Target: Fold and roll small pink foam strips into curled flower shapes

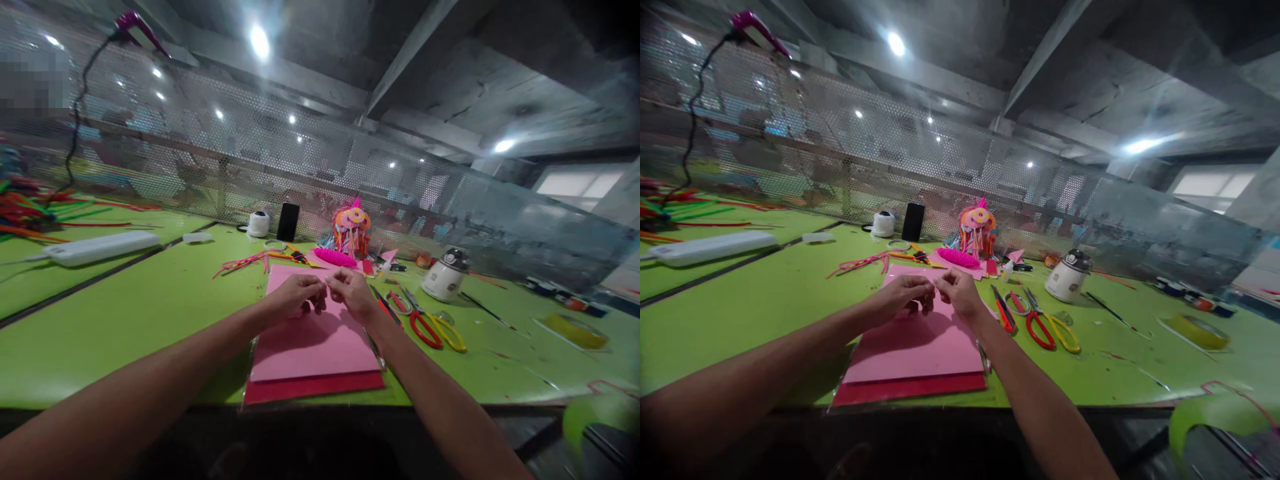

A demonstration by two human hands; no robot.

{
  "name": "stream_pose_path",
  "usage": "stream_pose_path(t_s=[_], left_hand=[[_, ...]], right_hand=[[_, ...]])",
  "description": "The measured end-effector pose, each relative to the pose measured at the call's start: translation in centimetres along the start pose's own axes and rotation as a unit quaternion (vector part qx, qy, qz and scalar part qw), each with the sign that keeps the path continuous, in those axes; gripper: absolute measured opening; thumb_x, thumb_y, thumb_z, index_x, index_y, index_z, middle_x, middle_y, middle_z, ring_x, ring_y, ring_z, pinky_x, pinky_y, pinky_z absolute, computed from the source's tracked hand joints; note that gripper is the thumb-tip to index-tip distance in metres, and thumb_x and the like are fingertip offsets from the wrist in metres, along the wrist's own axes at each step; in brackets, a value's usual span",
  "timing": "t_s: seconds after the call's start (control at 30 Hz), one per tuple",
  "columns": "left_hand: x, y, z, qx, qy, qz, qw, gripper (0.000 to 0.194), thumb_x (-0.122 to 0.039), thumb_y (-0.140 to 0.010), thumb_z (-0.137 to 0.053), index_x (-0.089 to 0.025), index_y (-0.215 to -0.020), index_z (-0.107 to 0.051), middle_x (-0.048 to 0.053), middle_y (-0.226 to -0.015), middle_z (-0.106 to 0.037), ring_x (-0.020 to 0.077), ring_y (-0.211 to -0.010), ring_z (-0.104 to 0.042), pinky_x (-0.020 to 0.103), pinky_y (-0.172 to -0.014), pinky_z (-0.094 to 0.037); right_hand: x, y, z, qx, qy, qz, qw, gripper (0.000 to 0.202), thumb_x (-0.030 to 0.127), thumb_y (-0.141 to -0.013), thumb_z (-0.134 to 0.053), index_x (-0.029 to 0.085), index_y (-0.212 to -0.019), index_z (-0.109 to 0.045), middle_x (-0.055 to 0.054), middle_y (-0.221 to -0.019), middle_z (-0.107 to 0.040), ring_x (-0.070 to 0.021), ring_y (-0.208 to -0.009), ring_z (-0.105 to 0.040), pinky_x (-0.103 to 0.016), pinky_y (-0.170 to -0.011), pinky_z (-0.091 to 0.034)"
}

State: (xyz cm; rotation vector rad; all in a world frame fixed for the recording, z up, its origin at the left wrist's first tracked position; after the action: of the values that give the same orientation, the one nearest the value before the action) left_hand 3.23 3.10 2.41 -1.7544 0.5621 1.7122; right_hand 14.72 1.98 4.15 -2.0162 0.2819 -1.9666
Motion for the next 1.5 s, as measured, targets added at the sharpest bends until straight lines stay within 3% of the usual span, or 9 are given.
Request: stream_pose_path(t_s=[0.1,0.27,0.57,0.87,1.03,1.13,1.23,1.37,1.5], left_hand=[[0.5,-0.4,0.4,-0.014,0.011,0.01,1.0,0.025,-0.037,-0.079,-0.055,-0.013,-0.069,-0.056,0.002,-0.056,-0.06,0.0064,-0.038,-0.043,0.019,-0.038,-0.025],[0.4,-0.6,1.2,-0.04,0.043,-0.011,0.998,0.021,-0.031,-0.077,-0.057,-0.013,-0.066,-0.055,0.002,-0.055,-0.058,0.0069,-0.043,-0.045,0.019,-0.042,-0.029],[-0.5,-0.1,0.2,-0.008,-0.064,-0.025,0.998,0.024,-0.034,-0.079,-0.054,-0.014,-0.064,-0.054,-0.003,-0.045,-0.052,0.0059,-0.033,-0.037,0.019,-0.036,-0.025],[0.0,-0.3,0.9,-0.045,0.076,0.007,0.996,0.014,-0.024,-0.073,-0.056,-0.014,-0.063,-0.054,0.0,-0.051,-0.056,0.0082,-0.04,-0.045,0.02,-0.039,-0.029],[0.7,-0.4,2.2,-0.075,0.118,0.096,0.986,0.019,-0.023,-0.068,-0.054,-0.013,-0.052,-0.05,-0.001,-0.043,-0.047,0.0074,-0.036,-0.041,0.02,-0.035,-0.022],[0.9,-0.2,1.8,-0.04,0.139,0.153,0.978,0.022,-0.023,-0.068,-0.051,-0.014,-0.049,-0.047,0.0,-0.042,-0.045,0.0069,-0.033,-0.036,0.02,-0.032,-0.015],[1.1,0.0,1.0,-0.013,0.182,0.176,0.967,0.02,-0.023,-0.068,-0.049,-0.014,-0.05,-0.047,-0.001,-0.043,-0.045,0.0063,-0.033,-0.035,0.019,-0.031,-0.015],[1.2,-0.2,1.2,-0.039,0.193,0.148,0.969,0.024,-0.032,-0.073,-0.05,-0.013,-0.059,-0.053,0.0,-0.047,-0.05,0.0091,-0.037,-0.045,0.02,-0.035,-0.028],[-0.3,-0.6,2.0,-0.053,0.112,-0.008,0.992,0.02,-0.031,-0.074,-0.058,-0.011,-0.077,-0.061,0.004,-0.061,-0.061,0.0117,-0.052,-0.056,0.021,-0.045,-0.037]], right_hand=[[-0.6,-0.3,0.4,-0.012,0.0,-0.012,1.0,0.026,0.036,-0.069,-0.067,0.014,-0.069,-0.055,0.004,-0.049,-0.05,-0.0059,-0.04,-0.043,-0.019,-0.039,-0.031],[0.2,-0.7,1.9,-0.055,0.041,0.047,0.996,0.03,0.043,-0.077,-0.059,0.013,-0.08,-0.061,0.0,-0.062,-0.056,-0.0083,-0.051,-0.052,-0.02,-0.044,-0.038],[1.2,0.5,-0.4,0.03,0.076,0.055,0.995,0.018,0.026,-0.072,-0.066,0.013,-0.083,-0.063,0.002,-0.058,-0.057,-0.0075,-0.049,-0.05,-0.021,-0.047,-0.04],[1.0,0.1,0.1,0.014,0.106,0.083,0.991,0.018,0.027,-0.08,-0.056,0.014,-0.092,-0.061,-0.001,-0.065,-0.059,-0.0125,-0.057,-0.058,-0.025,-0.052,-0.046],[2.9,1.1,-0.8,0.051,0.304,0.231,0.923,0.021,0.018,-0.081,-0.056,0.018,-0.101,-0.062,-0.008,-0.099,-0.06,-0.0173,-0.09,-0.056,-0.03,-0.073,-0.049],[3.3,1.7,-1.6,0.08,0.371,0.29,0.879,0.019,0.016,-0.082,-0.056,0.019,-0.099,-0.062,-0.009,-0.096,-0.059,-0.0192,-0.094,-0.053,-0.032,-0.076,-0.047],[3.1,1.9,-2.0,0.093,0.393,0.296,0.866,0.012,0.018,-0.084,-0.054,0.018,-0.092,-0.063,-0.008,-0.088,-0.06,-0.0178,-0.085,-0.054,-0.031,-0.075,-0.047],[2.6,1.5,-1.3,0.057,0.348,0.236,0.905,0.01,0.023,-0.083,-0.057,0.016,-0.083,-0.065,-0.006,-0.077,-0.061,-0.0151,-0.073,-0.056,-0.028,-0.068,-0.046],[1.3,0.6,-0.2,0.033,0.205,0.098,0.973,0.02,0.033,-0.077,-0.063,0.013,-0.074,-0.064,-0.001,-0.059,-0.059,-0.0107,-0.052,-0.052,-0.024,-0.051,-0.044]])
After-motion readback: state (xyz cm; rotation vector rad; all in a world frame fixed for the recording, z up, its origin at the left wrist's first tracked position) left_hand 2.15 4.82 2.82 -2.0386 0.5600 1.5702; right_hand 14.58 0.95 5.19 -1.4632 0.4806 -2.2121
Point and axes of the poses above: each hand's wrist, its own y-axis away from the middle knuckle, its own z-axis out of the back of the hand, x = y × z, the point moved 6 cm from there along -y, towards the middle knuckle
